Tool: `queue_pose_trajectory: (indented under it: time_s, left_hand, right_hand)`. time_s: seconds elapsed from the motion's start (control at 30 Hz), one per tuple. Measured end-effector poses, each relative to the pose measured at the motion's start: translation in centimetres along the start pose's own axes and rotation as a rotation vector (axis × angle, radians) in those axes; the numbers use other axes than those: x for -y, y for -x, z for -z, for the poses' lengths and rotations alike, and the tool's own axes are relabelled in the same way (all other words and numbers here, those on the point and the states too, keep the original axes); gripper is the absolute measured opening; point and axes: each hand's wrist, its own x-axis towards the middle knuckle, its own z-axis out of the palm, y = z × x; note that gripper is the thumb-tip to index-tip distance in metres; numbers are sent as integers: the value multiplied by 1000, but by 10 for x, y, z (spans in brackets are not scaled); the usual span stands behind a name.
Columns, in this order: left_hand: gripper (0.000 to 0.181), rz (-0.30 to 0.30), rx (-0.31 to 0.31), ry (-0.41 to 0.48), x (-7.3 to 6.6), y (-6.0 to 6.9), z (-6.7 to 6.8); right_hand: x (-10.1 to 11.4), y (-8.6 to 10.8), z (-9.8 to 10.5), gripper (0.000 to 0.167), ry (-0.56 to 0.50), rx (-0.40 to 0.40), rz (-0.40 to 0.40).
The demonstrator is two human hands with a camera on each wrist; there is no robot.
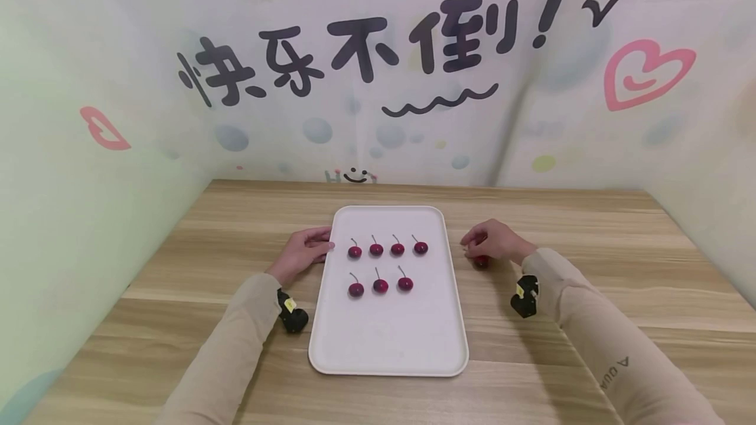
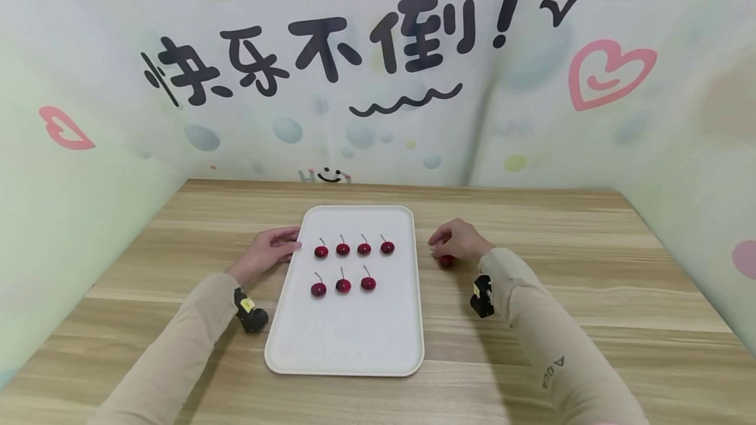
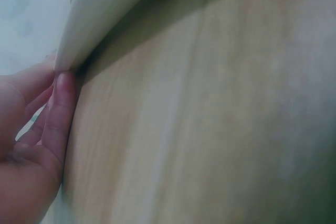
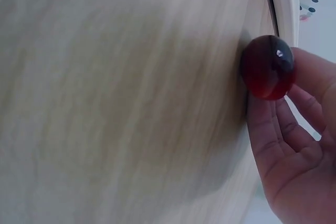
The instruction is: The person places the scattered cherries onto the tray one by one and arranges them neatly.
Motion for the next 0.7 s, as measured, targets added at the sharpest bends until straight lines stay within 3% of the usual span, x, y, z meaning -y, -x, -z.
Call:
queue_pose_trajectory:
  time_s: [0.3,0.7]
  left_hand:
    - [47,-8,0,-1,0,0,-1]
    - [47,0,-4,-16,0,0,-1]
  right_hand:
    - [-1,-1,0,16,-5,8,-2]
    - [-9,-1,0,17,-69,-13,67]
